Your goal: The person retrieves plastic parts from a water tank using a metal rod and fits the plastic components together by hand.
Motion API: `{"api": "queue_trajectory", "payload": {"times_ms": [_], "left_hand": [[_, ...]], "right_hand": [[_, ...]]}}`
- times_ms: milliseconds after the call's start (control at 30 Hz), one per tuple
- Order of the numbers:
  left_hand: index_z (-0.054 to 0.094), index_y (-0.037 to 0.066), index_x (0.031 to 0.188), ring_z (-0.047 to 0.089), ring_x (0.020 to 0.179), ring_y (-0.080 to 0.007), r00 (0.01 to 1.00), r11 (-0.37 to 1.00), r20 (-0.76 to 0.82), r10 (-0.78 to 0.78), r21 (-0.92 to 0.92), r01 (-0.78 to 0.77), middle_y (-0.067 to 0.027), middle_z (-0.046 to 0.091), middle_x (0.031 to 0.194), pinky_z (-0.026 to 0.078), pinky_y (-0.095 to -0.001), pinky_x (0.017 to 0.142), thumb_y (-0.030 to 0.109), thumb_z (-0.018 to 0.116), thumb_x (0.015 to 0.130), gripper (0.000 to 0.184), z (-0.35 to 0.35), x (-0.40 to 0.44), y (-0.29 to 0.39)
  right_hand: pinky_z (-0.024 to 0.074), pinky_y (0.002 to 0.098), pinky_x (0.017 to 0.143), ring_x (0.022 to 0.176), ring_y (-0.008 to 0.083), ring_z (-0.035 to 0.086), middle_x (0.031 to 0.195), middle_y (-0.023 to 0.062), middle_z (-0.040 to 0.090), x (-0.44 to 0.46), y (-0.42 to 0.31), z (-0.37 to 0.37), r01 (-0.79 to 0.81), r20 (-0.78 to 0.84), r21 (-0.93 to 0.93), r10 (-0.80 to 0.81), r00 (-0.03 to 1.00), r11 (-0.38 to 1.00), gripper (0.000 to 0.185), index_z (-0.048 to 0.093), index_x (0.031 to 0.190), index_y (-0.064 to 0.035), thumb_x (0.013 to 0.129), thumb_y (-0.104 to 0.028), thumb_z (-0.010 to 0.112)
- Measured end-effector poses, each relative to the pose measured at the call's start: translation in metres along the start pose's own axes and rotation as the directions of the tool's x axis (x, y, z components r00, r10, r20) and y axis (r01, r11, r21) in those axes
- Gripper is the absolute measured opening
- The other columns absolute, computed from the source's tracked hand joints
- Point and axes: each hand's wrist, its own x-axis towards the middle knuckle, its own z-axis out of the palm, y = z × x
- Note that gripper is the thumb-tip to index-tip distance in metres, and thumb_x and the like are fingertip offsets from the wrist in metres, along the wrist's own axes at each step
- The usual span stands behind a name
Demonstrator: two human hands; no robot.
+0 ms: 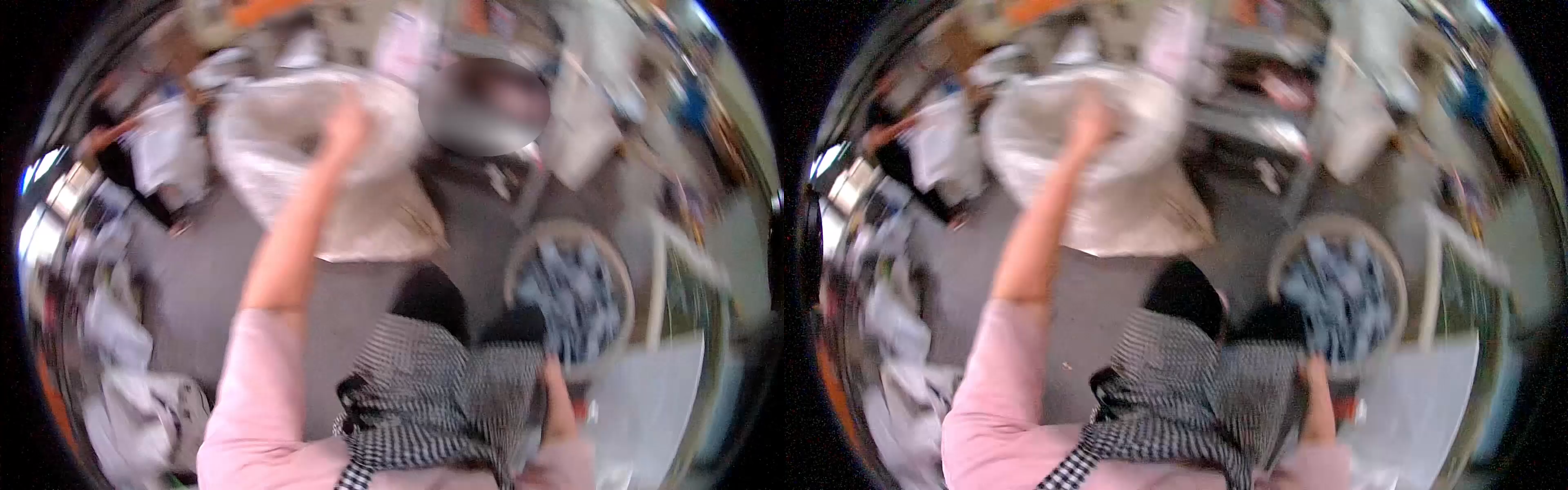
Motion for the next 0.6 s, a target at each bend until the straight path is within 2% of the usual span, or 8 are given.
{"api": "queue_trajectory", "payload": {"times_ms": [33, 67, 100, 233, 267, 333, 533, 600], "left_hand": [[0.034, -0.003, 0.13, 0.059, 0.09, -0.0344, 1.0, 0.988, -0.026, 0.017, -0.151, -0.021, -0.0226, 0.06, 0.1, 0.046, -0.0407, 0.079, 0.031, 0.061, 0.082, 0.064, -0.003, 0.003, 0.022], [0.038, -0.004, 0.126, 0.06, 0.088, -0.0326, 0.998, 0.954, -0.053, 0.035, -0.297, -0.049, -0.0211, 0.061, 0.099, 0.047, -0.0396, 0.076, 0.03, 0.063, 0.082, 0.061, -0.005, 0.006, 0.044], [0.037, 0.0, 0.13, 0.062, 0.086, -0.0346, 0.971, 0.93, -0.162, 0.177, -0.295, -0.219, -0.0211, 0.063, 0.094, 0.048, -0.0412, 0.075, 0.033, 0.066, 0.08, 0.067, 0.014, 0.002, 0.06], [0.054, 0.008, 0.118, 0.058, 0.101, -0.0324, 0.809, 0.783, 0.137, 0.571, -0.387, -0.487, -0.0185, 0.06, 0.105, 0.041, -0.0455, 0.088, 0.034, 0.068, 0.077, 0.05, 0.111, -0.07, 0.15], [0.059, 0.008, 0.111, 0.055, 0.104, -0.0327, 0.748, 0.856, 0.428, 0.507, -0.348, -0.382, -0.0176, 0.06, 0.106, 0.037, -0.048, 0.091, 0.035, 0.068, 0.077, 0.045, 0.122, -0.085, 0.176], [0.059, 0.004, 0.112, 0.058, 0.1, -0.0352, 0.617, 0.816, 0.54, 0.573, -0.308, -0.488, -0.0215, 0.059, 0.109, 0.045, -0.0407, 0.086, 0.036, 0.068, 0.078, 0.048, 0.159, -0.11, 0.198], [0.058, 0.004, 0.113, 0.057, 0.1, -0.0367, 0.535, 0.804, 0.6, 0.595, -0.44, -0.401, -0.0199, 0.06, 0.105, 0.043, -0.0439, 0.087, 0.036, 0.065, 0.08, 0.047, 0.239, -0.129, 0.233], [0.058, 0.004, 0.112, 0.057, 0.1, -0.0372, 0.542, 0.803, 0.593, 0.595, -0.46, -0.378, -0.0196, 0.06, 0.105, 0.043, -0.0444, 0.087, 0.036, 0.065, 0.08, 0.045, 0.247, -0.134, 0.236]], "right_hand": [[0.0389, 0.0437, 0.096, 0.118, 0.0408, 0.041, 0.129, 0.0273, 0.042, -0.041, -0.047, -0.03, 0.139, -0.159, 0.005, -0.136, 0.978, 0.99, 0.052, 0.048, 0.123, 0.0003, 0.085, -0.034, 0.054], [0.0385, 0.0447, 0.096, 0.116, 0.0399, 0.043, 0.126, 0.0261, 0.045, -0.027, -0.038, -0.008, -0.003, -0.23, 0.064, 0.018, 0.973, 0.998, 0.054, 0.048, 0.122, 0.0019, 0.086, -0.038, 0.052], [0.0395, 0.0452, 0.094, 0.111, 0.0424, 0.046, 0.124, 0.0297, 0.045, -0.026, -0.044, -0.019, 0.08, -0.141, -0.013, -0.081, 0.987, 0.997, 0.048, 0.049, 0.121, 0.0, 0.085, -0.031, 0.052], [0.0436, 0.0432, 0.083, 0.097, 0.0373, 0.051, 0.101, 0.0199, 0.051, -0.011, -0.031, 0.015, 0.06, -0.386, 0.033, -0.043, 0.922, 0.998, 0.035, 0.056, 0.107, -0.0037, 0.078, -0.022, 0.061], [0.0436, 0.0432, 0.083, 0.097, 0.0373, 0.051, 0.101, 0.0199, 0.051, -0.011, -0.032, 0.01, 0.031, -0.379, 0.048, -0.011, 0.925, 0.998, 0.035, 0.056, 0.107, -0.0037, 0.078, -0.022, 0.061], [0.0428, 0.0442, 0.086, 0.105, 0.0357, 0.047, 0.11, 0.0172, 0.047, -0.011, -0.035, 0.0, 0.083, -0.406, 0.098, -0.037, 0.913, 0.992, 0.045, 0.049, 0.117, -0.0035, 0.077, -0.02, 0.064], [0.0429, 0.0428, 0.087, 0.108, 0.0359, 0.045, 0.115, 0.0191, 0.043, 0.036, -0.033, -0.05, -0.006, -0.64, 0.3, 0.206, 0.74, 0.954, 0.059, 0.039, 0.126, -0.005, 0.071, -0.007, 0.061], [0.0476, 0.0437, 0.078, 0.098, 0.0351, 0.054, 0.108, 0.0206, 0.05, 0.062, -0.029, -0.061, -0.15, -0.77, 0.157, 0.216, 0.6, 0.976, 0.05, 0.044, 0.121, -0.0068, 0.074, -0.008, 0.061]]}}
